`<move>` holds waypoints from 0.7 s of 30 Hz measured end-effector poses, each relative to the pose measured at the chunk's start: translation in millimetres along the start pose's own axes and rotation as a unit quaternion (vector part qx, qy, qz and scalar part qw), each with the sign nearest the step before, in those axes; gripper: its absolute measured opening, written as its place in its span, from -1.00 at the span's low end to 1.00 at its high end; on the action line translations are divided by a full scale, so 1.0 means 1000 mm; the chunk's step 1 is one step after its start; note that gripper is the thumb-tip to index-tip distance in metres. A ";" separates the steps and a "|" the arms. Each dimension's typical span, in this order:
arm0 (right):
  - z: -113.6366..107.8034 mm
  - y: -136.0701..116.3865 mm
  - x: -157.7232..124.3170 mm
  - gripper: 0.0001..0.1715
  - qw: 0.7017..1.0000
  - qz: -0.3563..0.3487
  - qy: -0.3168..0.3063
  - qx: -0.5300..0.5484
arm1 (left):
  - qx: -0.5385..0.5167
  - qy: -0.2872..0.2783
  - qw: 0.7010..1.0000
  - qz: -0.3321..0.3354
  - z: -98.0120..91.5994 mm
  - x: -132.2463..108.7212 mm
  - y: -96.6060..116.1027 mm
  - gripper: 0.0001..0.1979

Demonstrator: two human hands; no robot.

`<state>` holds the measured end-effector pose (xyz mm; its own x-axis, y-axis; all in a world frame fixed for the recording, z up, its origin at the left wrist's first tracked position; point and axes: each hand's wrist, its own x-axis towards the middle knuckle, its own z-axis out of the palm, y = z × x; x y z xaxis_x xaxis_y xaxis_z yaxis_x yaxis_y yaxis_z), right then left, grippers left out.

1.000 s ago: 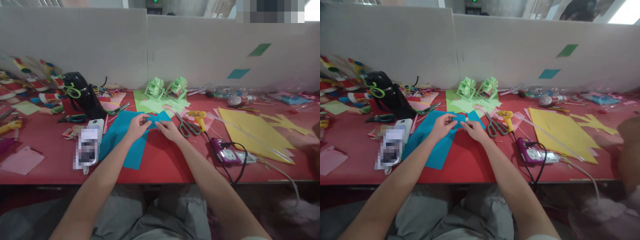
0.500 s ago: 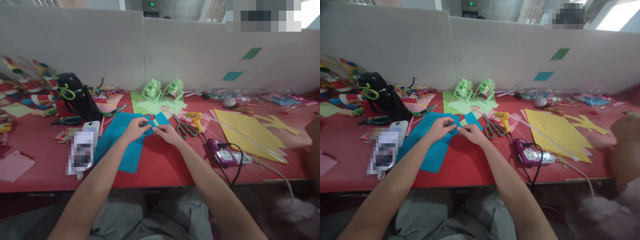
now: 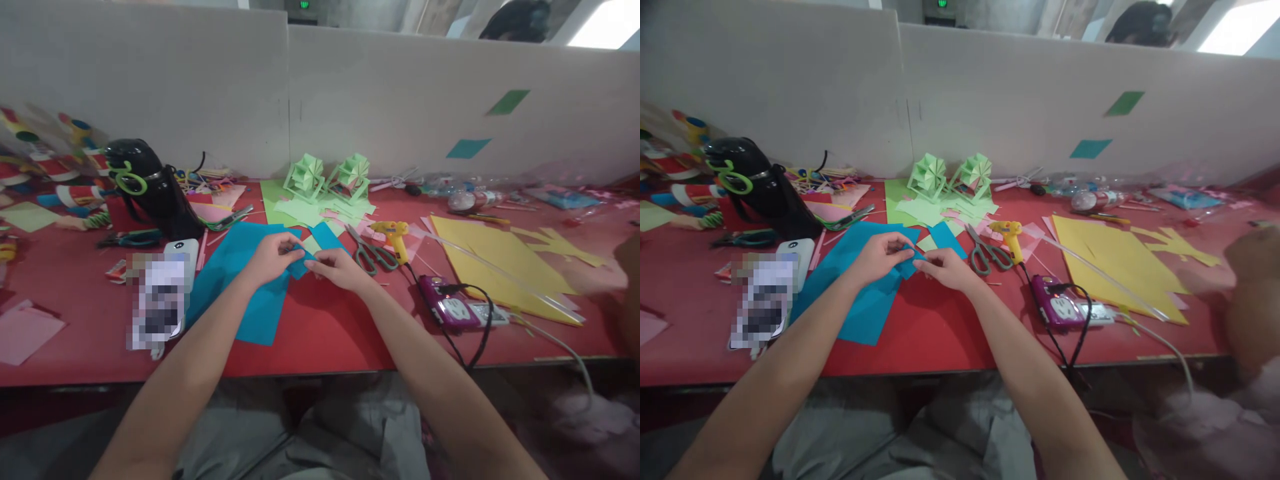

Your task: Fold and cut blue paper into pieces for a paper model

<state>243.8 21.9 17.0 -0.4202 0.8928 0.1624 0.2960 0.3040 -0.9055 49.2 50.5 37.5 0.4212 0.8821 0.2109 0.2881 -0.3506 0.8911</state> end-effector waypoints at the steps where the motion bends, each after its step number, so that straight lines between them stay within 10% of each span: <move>1: 0.001 0.000 0.000 -0.50 1.000 0.008 0.007 0.015 | -0.006 0.019 1.000 0.002 0.001 0.001 0.000 -0.81; 10: -0.004 0.006 0.002 -0.51 0.993 0.086 0.044 0.073 | -0.071 0.015 0.993 -0.091 -0.004 -0.002 0.000 -0.62; 15: -0.013 0.007 0.003 -0.46 0.939 0.097 0.261 0.204 | 0.203 0.080 0.975 -0.033 -0.021 -0.001 -0.014 -0.69; 21: -0.007 0.012 0.005 -0.46 0.968 0.080 0.214 0.108 | 0.380 -0.032 0.909 -0.169 -0.028 -0.006 -0.027 -0.07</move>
<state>251.3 32.5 10.1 0.0227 0.9927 0.1182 0.1225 0.1146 -0.9858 14.6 63.2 24.0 0.2401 0.9683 -0.0691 0.9108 -0.2001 0.3611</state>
